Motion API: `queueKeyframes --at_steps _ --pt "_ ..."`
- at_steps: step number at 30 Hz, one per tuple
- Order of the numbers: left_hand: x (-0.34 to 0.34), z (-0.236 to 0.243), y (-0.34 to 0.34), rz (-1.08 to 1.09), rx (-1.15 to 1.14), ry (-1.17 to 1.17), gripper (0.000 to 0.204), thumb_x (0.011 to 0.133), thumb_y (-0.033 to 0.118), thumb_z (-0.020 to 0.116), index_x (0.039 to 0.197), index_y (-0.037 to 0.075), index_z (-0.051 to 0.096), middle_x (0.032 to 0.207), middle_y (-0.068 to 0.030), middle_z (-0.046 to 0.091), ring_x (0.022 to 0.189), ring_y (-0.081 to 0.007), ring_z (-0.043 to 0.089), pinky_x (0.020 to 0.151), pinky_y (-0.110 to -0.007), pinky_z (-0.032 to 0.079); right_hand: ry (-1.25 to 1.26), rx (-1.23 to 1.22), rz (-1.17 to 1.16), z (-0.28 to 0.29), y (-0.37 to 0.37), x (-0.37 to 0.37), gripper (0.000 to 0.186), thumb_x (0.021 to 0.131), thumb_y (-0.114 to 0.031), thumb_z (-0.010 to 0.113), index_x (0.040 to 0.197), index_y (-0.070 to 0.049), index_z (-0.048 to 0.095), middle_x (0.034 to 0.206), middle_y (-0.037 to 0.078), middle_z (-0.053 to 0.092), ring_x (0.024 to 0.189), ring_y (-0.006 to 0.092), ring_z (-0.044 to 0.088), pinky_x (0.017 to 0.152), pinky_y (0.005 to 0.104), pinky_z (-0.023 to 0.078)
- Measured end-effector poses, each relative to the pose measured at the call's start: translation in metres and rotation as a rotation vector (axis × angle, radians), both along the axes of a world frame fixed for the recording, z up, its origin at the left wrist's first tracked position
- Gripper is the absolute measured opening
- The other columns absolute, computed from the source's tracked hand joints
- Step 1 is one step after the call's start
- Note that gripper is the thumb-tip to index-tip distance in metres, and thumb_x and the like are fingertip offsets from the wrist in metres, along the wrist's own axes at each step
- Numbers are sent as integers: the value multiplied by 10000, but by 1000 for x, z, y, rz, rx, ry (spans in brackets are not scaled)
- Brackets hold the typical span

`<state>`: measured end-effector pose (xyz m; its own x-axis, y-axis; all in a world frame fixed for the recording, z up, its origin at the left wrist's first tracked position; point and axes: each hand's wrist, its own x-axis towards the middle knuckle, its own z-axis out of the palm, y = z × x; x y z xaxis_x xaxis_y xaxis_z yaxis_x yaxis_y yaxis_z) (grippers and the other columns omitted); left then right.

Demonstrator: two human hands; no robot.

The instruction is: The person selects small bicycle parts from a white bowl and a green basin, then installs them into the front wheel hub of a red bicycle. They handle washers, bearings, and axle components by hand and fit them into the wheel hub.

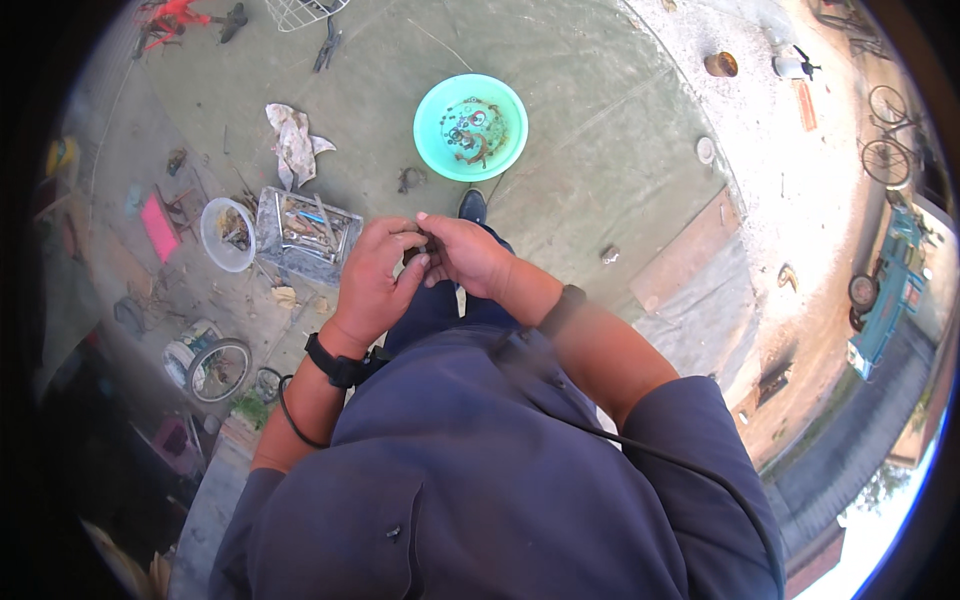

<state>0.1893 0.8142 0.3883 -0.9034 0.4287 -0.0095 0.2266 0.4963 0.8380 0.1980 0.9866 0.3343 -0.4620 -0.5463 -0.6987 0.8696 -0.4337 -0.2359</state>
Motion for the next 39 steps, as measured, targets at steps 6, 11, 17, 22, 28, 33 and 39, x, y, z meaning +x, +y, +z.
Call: queueKeyframes --at_steps 6,11,17,22,28,33,39 --pt "33 -28 -8 16 1 -44 186 809 62 695 989 39 653 1078 -115 629 982 -327 615 836 -406 510 -25 30 35 -25 -5 34 386 1039 -424 461 1076 -71 613 898 31 622 749 148 606 639 300 511" --pt "40 -59 7 122 69 -160 163 863 102 677 1011 41 644 1033 -125 633 940 -318 627 822 -385 514 -11 130 126 -48 21 42 378 1035 -375 461 1025 -43 641 892 59 634 737 165 644 614 291 498" --pt "-2 -174 44 415 -38 -445 163 929 146 644 1025 14 642 979 -129 648 852 -253 662 757 -356 531 24 324 189 -129 113 3 268 1018 -211 459 1049 -21 647 903 58 652 736 155 672 629 266 500" --pt "-60 -332 99 482 -177 -413 214 940 182 643 1052 1 661 990 -141 680 861 -236 679 761 -342 537 -21 400 138 -223 214 -36 219 1004 -135 463 1052 -21 644 870 38 654 736 134 669 624 244 493" --pt "-122 -510 174 475 -353 -498 269 922 255 663 1061 24 665 992 -159 690 889 -282 686 788 -387 537 -37 514 73 -292 293 -71 199 964 -83 469 1039 -3 635 857 55 647 715 135 639 629 230 475" --pt "-159 -616 213 351 -544 -443 266 899 264 679 1046 42 659 950 -150 672 857 -324 668 761 -431 528 43 441 21 -314 325 -103 176 917 -43 476 986 30 620 863 102 638 692 128 588 640 225 443" --pt "-186 -688 235 312 -656 -396 275 882 262 681 1059 54 652 1038 -172 660 915 -369 656 789 -473 530 163 420 -143 -320 361 -147 160 910 -18 450 960 34 593 835 120 575 644 173 612 541 237 443"
